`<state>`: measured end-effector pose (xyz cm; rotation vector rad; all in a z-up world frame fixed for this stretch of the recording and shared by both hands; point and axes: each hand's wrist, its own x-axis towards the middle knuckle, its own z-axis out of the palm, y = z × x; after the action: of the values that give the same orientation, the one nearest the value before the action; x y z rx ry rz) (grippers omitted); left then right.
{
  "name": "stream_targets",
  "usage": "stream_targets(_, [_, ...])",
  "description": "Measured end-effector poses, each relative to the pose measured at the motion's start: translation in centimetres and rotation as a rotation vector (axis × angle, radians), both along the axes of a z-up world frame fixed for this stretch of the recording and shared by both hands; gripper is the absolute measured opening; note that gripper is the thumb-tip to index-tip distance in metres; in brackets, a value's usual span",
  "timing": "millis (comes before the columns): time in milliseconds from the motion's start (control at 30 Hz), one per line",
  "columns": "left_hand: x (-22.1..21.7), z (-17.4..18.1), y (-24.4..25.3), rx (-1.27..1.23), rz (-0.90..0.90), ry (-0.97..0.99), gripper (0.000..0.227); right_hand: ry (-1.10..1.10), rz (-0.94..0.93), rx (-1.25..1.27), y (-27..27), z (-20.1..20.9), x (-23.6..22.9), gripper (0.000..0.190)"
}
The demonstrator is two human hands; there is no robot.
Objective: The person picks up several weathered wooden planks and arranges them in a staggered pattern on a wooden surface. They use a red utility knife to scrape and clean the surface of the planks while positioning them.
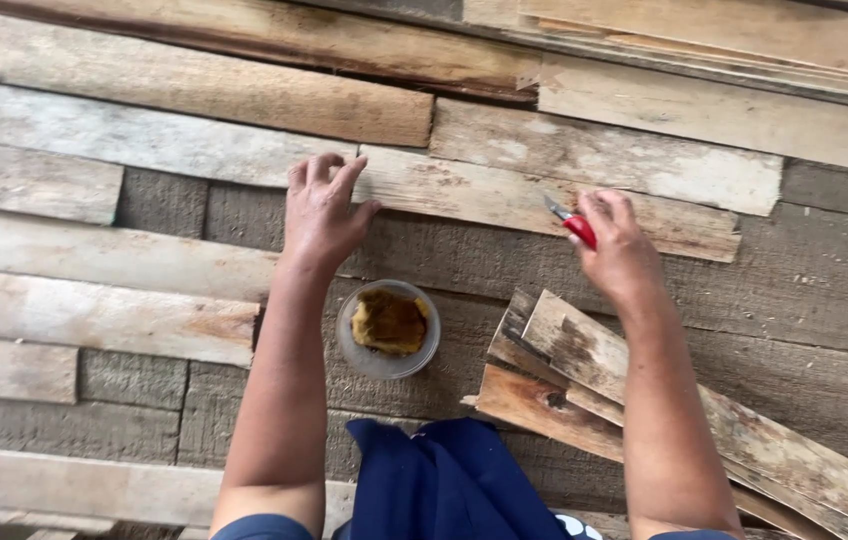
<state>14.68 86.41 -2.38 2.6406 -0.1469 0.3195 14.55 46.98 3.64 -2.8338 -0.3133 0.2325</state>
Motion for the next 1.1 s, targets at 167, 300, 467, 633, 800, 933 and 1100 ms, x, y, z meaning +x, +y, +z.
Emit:
stream_targets(167, [-4.2, 4.4, -1.2, -0.109, -0.061, 0.111, 0.040, 0.074, -0.048, 0.006, -2.9, 0.3, -3.7, 0.042])
stream_targets(300, [-9.0, 8.5, -1.8, -0.284, -0.193, 0.488, 0.032, 0.169, -0.105, -0.010, -5.1, 1.9, -8.5, 0.035])
stream_targets(467, [-12.4, 5.5, -2.0, -0.231, -0.180, 0.583, 0.033, 0.241, -0.200, 0.006, -7.5, 3.5, -13.4, 0.035])
stream_targets(633, [-16.6, 6.8, -4.0, -0.019, -0.272, 0.709, 0.031, 0.290, -0.309, 0.031, -9.5, 4.0, -16.8, 0.040])
stream_targets(800, [-18.1, 6.6, -3.2, -0.175, -0.069, 0.605, 0.031, 0.584, -0.462, -0.083, -5.3, 9.4, -17.1, 0.044])
stream_targets(933, [-14.5, 7.2, -3.1, -0.331, 0.052, 0.274, 0.029, 0.467, -0.443, -0.034, -6.6, 7.6, -18.4, 0.052])
stream_targets(1100, [-9.4, 11.7, -7.8, -0.696, 0.363, 0.462, 0.033, 0.367, -0.509, 0.077, -5.3, 7.7, -18.1, 0.047])
